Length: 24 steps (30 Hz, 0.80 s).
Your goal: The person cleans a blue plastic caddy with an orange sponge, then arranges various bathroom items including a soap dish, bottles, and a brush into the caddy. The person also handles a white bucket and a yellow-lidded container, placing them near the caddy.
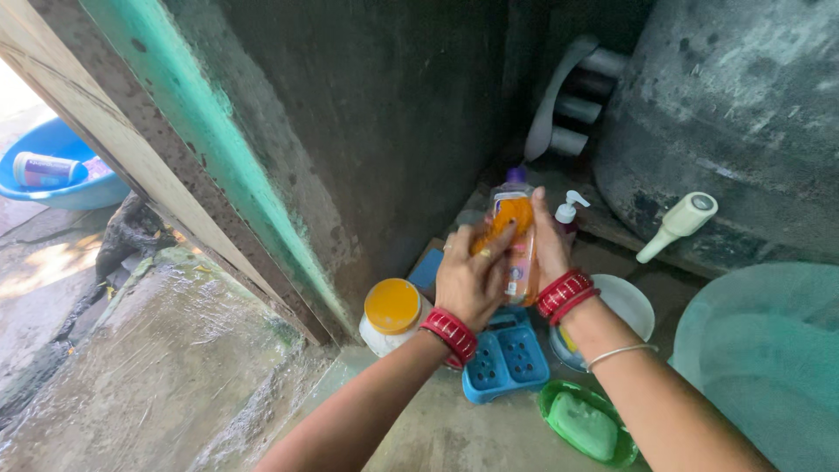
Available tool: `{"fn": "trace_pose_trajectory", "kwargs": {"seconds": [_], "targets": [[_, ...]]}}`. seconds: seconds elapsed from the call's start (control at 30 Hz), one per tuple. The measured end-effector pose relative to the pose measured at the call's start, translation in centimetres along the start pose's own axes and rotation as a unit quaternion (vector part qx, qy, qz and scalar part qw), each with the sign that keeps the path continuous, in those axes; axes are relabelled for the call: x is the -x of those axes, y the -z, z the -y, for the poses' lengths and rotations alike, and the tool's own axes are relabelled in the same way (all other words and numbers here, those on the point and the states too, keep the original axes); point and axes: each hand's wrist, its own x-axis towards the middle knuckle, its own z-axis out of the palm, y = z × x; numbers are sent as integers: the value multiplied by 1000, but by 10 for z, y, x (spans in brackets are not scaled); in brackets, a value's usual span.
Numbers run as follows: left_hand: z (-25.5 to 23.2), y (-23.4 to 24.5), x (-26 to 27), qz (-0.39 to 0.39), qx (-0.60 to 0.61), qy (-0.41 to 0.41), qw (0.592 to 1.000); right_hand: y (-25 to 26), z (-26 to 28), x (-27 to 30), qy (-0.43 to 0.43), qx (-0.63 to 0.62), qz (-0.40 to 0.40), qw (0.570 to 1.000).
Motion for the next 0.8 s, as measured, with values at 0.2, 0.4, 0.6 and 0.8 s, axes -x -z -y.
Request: {"fn": "trace_pose_trajectory", "kwargs": {"seconds": [0.2, 0.4, 0.6, 0.8], "targets": [[36, -28, -25, -34, 132, 196, 971, 12, -4, -10, 105, 33, -55, 992], [21, -48, -14, -7, 342, 263, 902, 30, -5, -21, 206, 140, -123, 961], [-13, -26, -30, -2, 68, 308, 949, 11, -15, -10, 107, 145, -52, 982], [-7, -20, -20, -34, -24, 118, 992, 31, -30, -31, -7, 98, -54, 994]]}}
